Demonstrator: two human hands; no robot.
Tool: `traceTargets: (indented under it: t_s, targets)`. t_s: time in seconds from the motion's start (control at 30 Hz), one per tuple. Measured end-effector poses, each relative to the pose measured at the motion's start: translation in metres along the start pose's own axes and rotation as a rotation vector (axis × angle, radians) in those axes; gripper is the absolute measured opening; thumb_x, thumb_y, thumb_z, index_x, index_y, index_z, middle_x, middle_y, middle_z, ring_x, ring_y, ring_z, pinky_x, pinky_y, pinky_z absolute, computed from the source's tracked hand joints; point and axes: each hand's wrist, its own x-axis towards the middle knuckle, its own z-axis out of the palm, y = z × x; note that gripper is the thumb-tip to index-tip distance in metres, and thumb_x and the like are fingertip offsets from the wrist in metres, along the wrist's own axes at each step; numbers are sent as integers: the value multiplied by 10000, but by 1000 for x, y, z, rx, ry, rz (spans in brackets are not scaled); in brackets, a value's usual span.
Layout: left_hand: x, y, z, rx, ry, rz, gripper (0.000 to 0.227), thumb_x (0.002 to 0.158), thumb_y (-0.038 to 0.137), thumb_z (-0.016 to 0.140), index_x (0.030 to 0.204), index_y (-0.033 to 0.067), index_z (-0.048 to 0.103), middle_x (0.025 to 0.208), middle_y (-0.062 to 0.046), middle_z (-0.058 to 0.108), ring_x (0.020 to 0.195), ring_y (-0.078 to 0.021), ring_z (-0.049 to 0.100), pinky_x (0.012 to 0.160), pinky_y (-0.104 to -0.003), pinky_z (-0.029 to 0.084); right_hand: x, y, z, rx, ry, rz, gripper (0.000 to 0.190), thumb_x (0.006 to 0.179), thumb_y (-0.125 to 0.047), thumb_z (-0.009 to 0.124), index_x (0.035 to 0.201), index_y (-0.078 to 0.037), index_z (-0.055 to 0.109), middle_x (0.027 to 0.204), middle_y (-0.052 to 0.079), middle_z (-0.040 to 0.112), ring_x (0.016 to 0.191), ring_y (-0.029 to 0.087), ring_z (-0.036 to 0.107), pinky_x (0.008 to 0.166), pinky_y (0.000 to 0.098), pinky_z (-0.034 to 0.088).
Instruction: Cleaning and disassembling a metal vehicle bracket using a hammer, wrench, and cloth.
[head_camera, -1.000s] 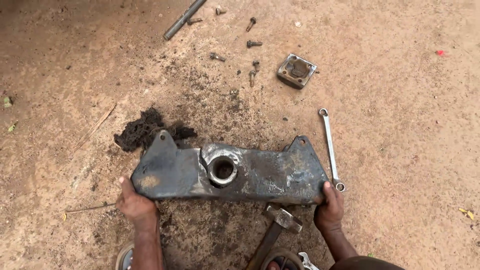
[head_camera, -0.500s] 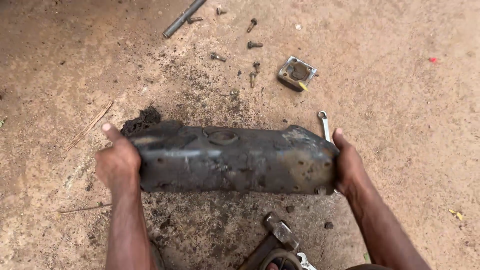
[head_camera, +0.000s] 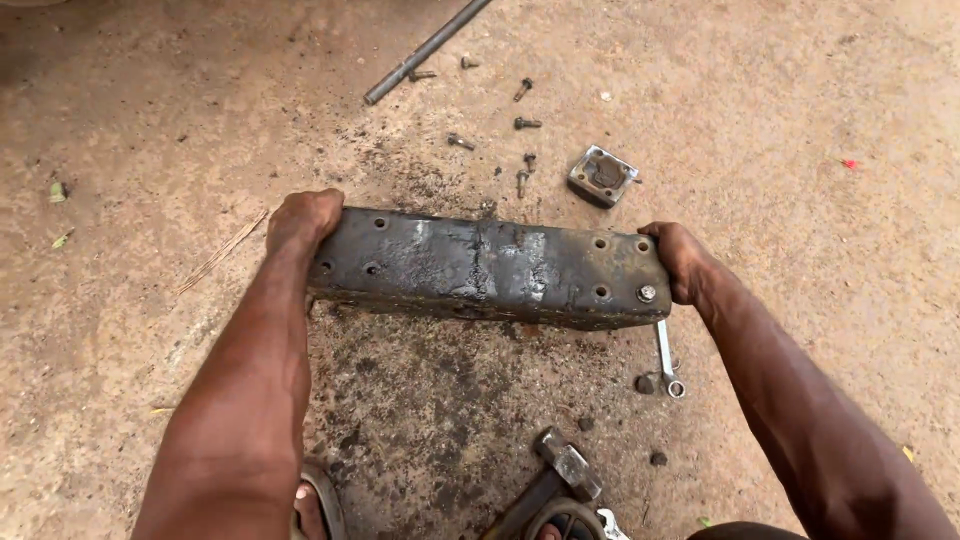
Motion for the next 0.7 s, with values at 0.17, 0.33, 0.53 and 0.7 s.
traceTargets:
  t_s: [0.17, 0.33, 0.53, 0.7]
  targets:
    - [-71, -43, -29, -239, 64, 178, 755, 1100, 655, 309, 1386, 30, 622, 1281, -238, 659, 1066, -318, 650, 934, -584, 527, -61, -12, 35, -19, 71, -5, 351, 1074, -357, 322, 894, -132, 523, 666, 63, 636, 507, 202, 590, 570, 440, 597]
    - [-83, -50, 29, -564, 224, 191, 713, 1074, 597, 384, 1383, -10, 596, 1217, -218, 685, 1078, -327, 652, 927, -533, 512, -34, 0, 14, -12, 51, -74, 315, 1120, -350, 328, 932, -148, 480, 595, -9, 501, 456, 136, 507, 451, 343, 548]
    - [-74, -33, 21, -604, 402, 118, 569, 1037, 490, 500, 1227, 2, 721, 944, -183, 776, 748, -248, 697, 685, -429, 585, -72, 30, 30, 13, 106, -71, 325, 1138, -336, 293, 962, -146, 490, 605, -20, 483, 425, 121, 464, 400, 300, 469]
    - [-38, -23, 16, -501, 267, 197, 521, 1033, 450, 478, 1242, 38, 720, 918, -187, 778, 660, -232, 667, 601, -457, 565, -89, 129, 20, 233, 297, -41, 304, 1135, -300, 352, 1114, -64, 542, 636, -9, 508, 439, 111, 489, 449, 213, 481]
